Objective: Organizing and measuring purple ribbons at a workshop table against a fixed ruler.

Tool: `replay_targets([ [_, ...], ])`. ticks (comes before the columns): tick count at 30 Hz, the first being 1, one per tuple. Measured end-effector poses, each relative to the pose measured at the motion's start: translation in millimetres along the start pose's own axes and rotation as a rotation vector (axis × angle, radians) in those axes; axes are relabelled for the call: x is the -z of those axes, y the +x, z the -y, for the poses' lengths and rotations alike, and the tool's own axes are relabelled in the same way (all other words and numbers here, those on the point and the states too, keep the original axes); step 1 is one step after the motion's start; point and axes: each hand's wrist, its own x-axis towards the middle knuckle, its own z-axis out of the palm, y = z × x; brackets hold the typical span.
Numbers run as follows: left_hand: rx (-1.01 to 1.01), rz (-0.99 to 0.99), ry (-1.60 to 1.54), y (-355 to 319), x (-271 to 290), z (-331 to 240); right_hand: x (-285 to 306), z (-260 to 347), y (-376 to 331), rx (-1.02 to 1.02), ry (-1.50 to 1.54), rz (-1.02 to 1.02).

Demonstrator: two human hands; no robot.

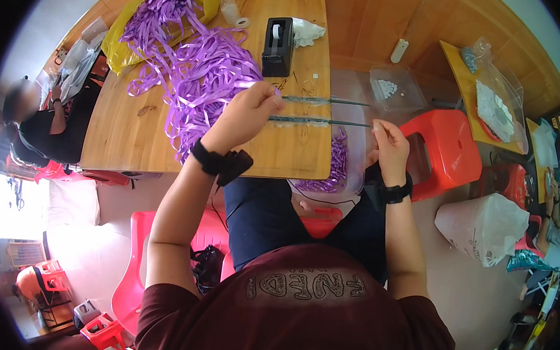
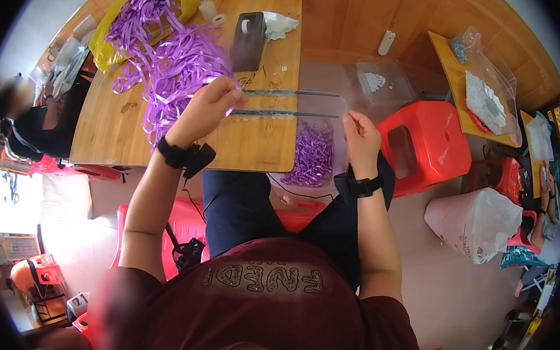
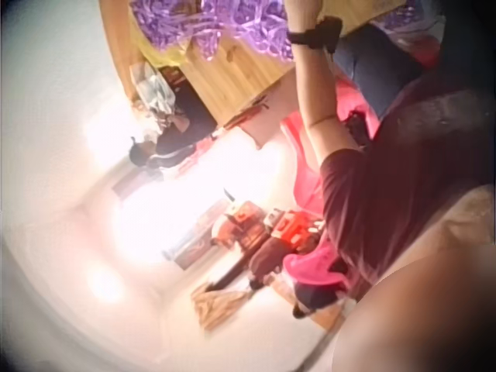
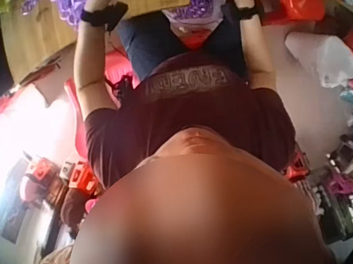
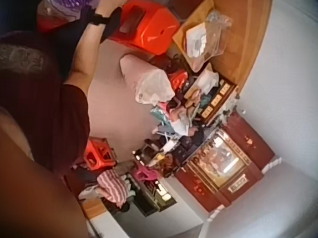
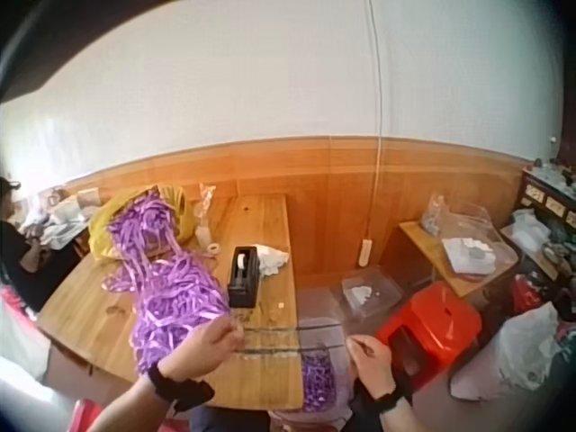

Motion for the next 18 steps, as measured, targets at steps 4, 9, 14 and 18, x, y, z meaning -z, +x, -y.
replay_targets([
  [4,0.063,0.24,-0.393,-22,-9,-66,-41,80,-40,0.439,-0.161,0.148],
  [9,0.005,0.346,-0.129,-50,-43,-108,-83,104,-56,0.639,0.024,0.271],
  [14,-0.116,0.27,0.076,-72,-48,-92,-56,105,-62,0.238,0.182,0.327],
  [18,0.006,0.248,0.058,-76,-40,-65,-40,110,-59,0.255,0.352,0.178],
])
